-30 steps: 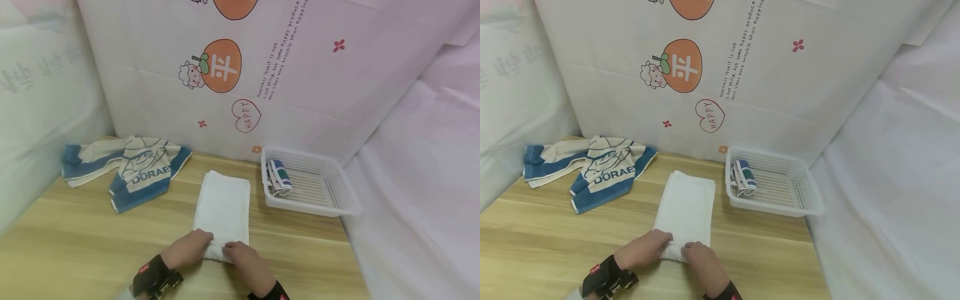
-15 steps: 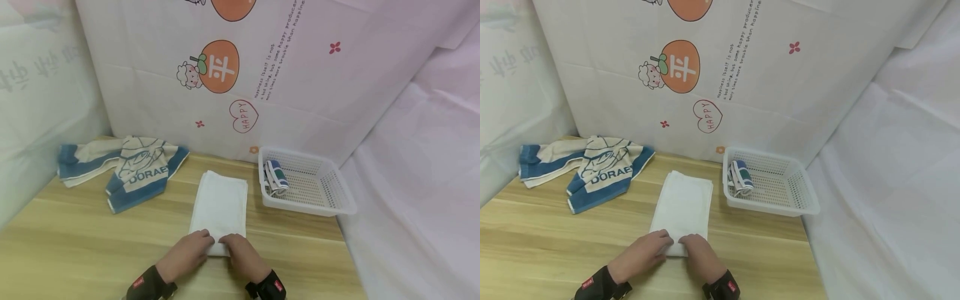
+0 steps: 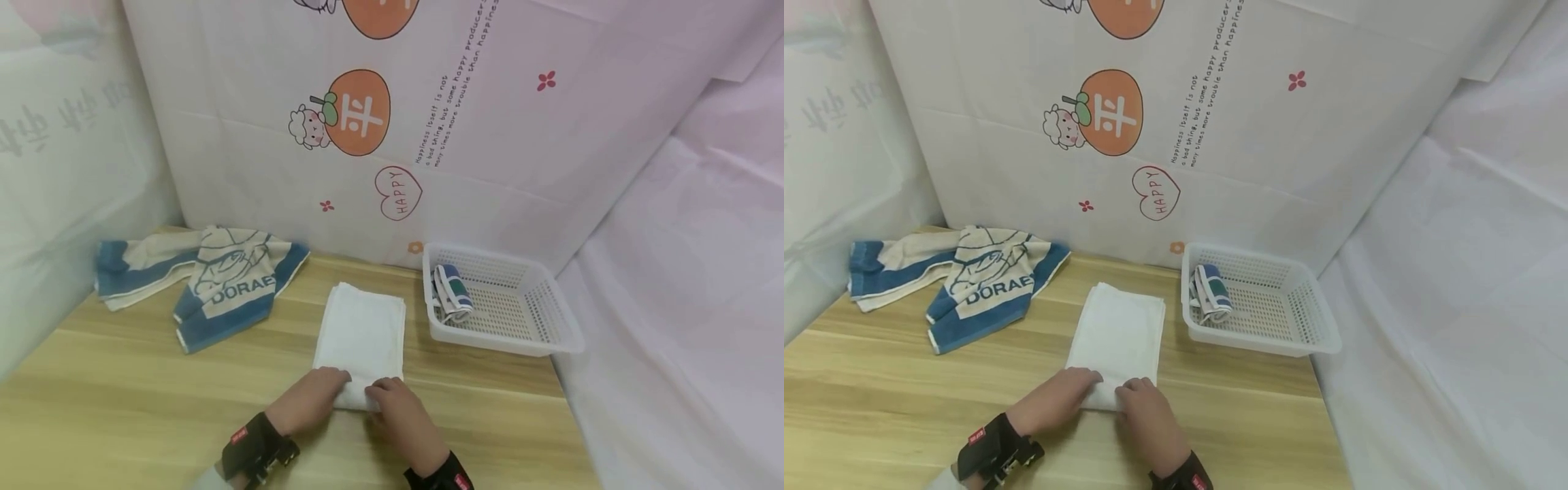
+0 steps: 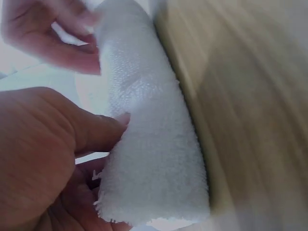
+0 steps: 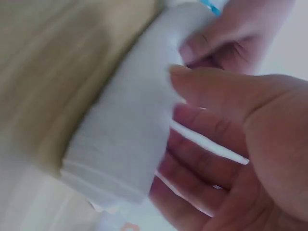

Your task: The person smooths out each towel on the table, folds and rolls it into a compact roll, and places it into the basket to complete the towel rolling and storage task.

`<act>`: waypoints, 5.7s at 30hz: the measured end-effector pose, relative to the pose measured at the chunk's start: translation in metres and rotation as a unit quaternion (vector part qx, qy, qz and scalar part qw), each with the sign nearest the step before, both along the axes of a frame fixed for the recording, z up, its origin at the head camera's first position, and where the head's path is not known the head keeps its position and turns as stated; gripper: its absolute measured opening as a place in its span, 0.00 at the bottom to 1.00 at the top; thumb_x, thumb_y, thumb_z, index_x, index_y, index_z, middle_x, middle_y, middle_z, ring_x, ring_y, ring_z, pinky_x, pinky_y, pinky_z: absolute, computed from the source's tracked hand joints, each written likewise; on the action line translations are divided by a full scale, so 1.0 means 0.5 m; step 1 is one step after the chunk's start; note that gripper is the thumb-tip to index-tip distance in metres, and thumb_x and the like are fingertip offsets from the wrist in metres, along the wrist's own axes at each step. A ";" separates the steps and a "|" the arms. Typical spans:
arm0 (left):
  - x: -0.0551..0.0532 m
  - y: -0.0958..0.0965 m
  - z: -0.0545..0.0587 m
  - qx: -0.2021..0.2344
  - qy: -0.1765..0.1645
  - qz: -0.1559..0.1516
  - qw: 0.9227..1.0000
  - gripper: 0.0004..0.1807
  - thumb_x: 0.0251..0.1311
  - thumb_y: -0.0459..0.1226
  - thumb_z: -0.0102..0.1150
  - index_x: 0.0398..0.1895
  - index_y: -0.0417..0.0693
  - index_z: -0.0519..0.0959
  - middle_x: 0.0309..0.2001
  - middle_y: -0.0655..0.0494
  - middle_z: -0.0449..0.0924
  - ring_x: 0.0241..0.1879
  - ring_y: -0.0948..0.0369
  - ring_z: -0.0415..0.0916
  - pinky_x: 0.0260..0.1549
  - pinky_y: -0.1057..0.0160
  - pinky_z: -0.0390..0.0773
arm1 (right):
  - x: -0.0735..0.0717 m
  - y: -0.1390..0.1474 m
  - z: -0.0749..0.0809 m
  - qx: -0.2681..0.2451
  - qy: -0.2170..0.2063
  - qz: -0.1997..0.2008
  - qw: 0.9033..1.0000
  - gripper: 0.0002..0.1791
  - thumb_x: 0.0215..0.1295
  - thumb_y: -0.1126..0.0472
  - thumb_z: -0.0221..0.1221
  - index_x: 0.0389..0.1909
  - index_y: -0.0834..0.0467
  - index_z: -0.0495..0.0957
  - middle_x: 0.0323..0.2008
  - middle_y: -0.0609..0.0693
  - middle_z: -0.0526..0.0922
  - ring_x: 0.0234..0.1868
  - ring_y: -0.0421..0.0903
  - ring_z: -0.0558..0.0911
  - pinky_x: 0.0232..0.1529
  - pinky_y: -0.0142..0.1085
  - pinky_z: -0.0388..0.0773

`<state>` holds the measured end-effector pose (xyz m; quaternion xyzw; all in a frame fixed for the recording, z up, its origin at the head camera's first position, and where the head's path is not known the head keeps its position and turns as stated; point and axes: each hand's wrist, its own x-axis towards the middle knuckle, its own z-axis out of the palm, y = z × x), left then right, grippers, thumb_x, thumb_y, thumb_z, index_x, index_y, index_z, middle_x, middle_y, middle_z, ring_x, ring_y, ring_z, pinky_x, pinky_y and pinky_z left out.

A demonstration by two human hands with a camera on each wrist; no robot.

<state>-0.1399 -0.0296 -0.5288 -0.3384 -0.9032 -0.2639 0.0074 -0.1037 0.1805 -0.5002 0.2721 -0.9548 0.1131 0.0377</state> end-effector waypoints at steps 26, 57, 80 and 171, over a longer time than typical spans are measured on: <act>-0.001 -0.016 0.015 -0.033 -0.073 -0.016 0.997 0.12 0.68 0.32 0.57 0.51 0.41 0.83 0.45 0.49 0.85 0.48 0.52 0.82 0.50 0.51 0.82 | 0.009 -0.012 -0.002 -0.017 0.006 -0.006 1.000 0.10 0.62 0.69 0.67 0.43 0.57 0.83 0.42 0.49 0.81 0.44 0.45 0.79 0.46 0.35 0.80; -0.004 -0.022 0.014 -0.022 -0.034 -0.015 0.999 0.17 0.72 0.32 0.53 0.61 0.43 0.79 0.51 0.49 0.84 0.53 0.52 0.81 0.56 0.52 0.80 | -0.022 0.024 -0.005 -0.087 -0.069 0.006 0.994 0.11 0.72 0.65 0.59 0.52 0.60 0.82 0.47 0.52 0.84 0.50 0.47 0.82 0.52 0.40 0.82; -0.001 -0.026 0.021 -0.025 0.117 0.001 0.993 0.26 0.51 0.33 0.73 0.56 0.38 0.79 0.49 0.45 0.82 0.51 0.49 0.79 0.56 0.50 0.78 | -0.091 0.026 -0.016 -0.043 -0.144 0.040 0.988 0.17 0.75 0.54 0.57 0.56 0.60 0.79 0.49 0.51 0.86 0.52 0.46 0.82 0.55 0.42 0.80; -0.089 -0.036 -0.007 0.004 -0.045 0.038 0.998 0.29 0.53 0.41 0.75 0.57 0.41 0.76 0.51 0.45 0.82 0.51 0.48 0.78 0.52 0.45 0.77 | -0.142 -0.040 -0.026 0.049 -0.014 0.031 0.998 0.29 0.58 0.59 0.72 0.58 0.58 0.70 0.49 0.53 0.76 0.54 0.53 0.75 0.60 0.54 0.70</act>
